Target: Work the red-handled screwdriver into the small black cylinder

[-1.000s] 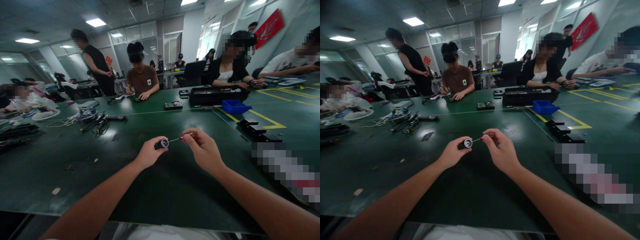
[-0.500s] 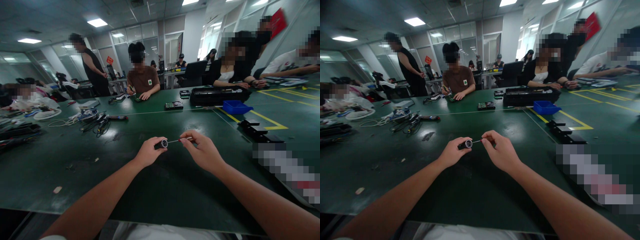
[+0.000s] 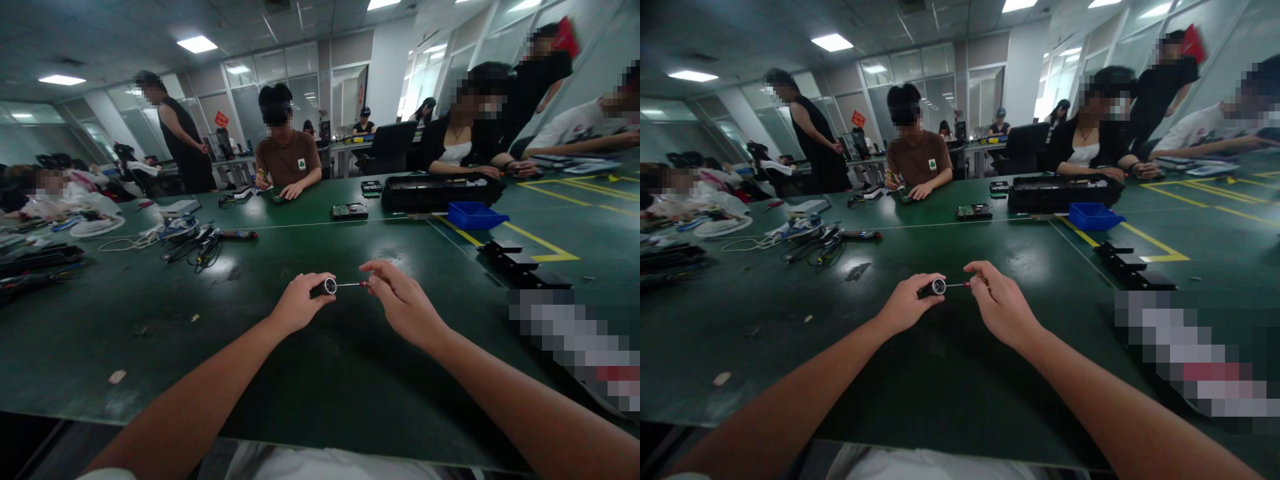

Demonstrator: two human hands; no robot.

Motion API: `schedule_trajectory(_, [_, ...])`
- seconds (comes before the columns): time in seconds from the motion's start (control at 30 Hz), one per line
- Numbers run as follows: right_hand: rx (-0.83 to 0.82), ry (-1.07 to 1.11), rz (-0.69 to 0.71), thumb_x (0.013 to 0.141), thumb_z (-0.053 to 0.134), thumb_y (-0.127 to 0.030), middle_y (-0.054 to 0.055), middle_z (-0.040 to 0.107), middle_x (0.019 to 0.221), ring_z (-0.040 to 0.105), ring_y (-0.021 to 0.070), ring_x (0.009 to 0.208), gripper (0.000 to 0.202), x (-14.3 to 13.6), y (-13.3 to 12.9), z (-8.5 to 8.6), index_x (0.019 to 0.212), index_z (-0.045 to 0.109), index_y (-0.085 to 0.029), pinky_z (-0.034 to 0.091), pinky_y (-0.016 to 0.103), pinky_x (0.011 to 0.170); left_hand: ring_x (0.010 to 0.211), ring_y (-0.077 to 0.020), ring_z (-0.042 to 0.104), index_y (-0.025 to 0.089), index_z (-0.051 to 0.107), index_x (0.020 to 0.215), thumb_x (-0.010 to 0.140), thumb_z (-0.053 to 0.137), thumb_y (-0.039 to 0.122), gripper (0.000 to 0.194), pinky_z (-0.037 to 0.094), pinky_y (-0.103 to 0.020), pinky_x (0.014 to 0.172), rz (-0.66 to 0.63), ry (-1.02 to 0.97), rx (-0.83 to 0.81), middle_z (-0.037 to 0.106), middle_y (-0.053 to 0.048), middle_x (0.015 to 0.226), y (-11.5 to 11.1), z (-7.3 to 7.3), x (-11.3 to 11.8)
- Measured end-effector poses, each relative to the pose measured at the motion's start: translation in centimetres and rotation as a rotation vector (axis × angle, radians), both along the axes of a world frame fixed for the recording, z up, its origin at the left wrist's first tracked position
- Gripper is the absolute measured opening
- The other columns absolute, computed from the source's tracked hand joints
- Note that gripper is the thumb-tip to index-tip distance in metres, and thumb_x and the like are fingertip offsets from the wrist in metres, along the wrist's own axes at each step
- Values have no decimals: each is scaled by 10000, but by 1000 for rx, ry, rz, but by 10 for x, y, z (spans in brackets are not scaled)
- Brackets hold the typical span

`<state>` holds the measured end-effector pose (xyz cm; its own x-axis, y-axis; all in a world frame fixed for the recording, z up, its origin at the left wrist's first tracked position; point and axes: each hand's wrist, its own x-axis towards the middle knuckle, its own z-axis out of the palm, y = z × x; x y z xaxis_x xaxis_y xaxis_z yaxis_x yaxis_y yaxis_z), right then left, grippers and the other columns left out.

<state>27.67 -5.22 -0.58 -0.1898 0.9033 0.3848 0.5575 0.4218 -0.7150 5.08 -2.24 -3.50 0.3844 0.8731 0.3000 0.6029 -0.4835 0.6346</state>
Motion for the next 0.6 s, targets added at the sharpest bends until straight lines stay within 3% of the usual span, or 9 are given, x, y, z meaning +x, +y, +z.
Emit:
schedule_trajectory(0.13, [-32, -3, -68, 1004, 366, -440, 39, 666, 772, 621, 201, 651, 342, 0, 2, 0, 1058, 620, -217, 427, 327, 585, 1041, -245, 596, 265, 643, 1207, 855, 699, 302, 359, 376, -432, 1025, -20, 25, -13, 683, -34, 1124, -2, 0, 3])
schedule_trajectory(0.33, [-2, 27, -12, 964, 468, -353, 45, 665, 839, 619, 201, 692, 316, -1, 0, -1, 1243, 500, -208, 458, 329, 612, 1078, -252, 596, 275, 644, 1210, 864, 684, 305, 351, 396, -423, 1008, 24, -3, -18, 674, -43, 1160, -2, 0, 2])
schedule_trajectory(0.5, [-87, -4, -67, 991, 386, -444, 19, 632, 719, 597, 191, 609, 313, 0, 4, -1, 1045, 601, -222, 424, 316, 545, 1077, -252, 600, 285, 648, 1211, 857, 693, 307, 358, 409, -423, 993, 39, 1, 0, 675, -43, 1163, -1, 0, 1])
schedule_trajectory(0.6, [-113, -5, -72, 987, 390, -433, 37, 676, 786, 609, 190, 612, 314, 0, 6, -1, 1038, 610, -215, 427, 323, 550, 1064, -250, 602, 286, 649, 1210, 854, 697, 304, 360, 399, -433, 1010, 33, 7, -2, 679, -38, 1146, -1, -1, 1])
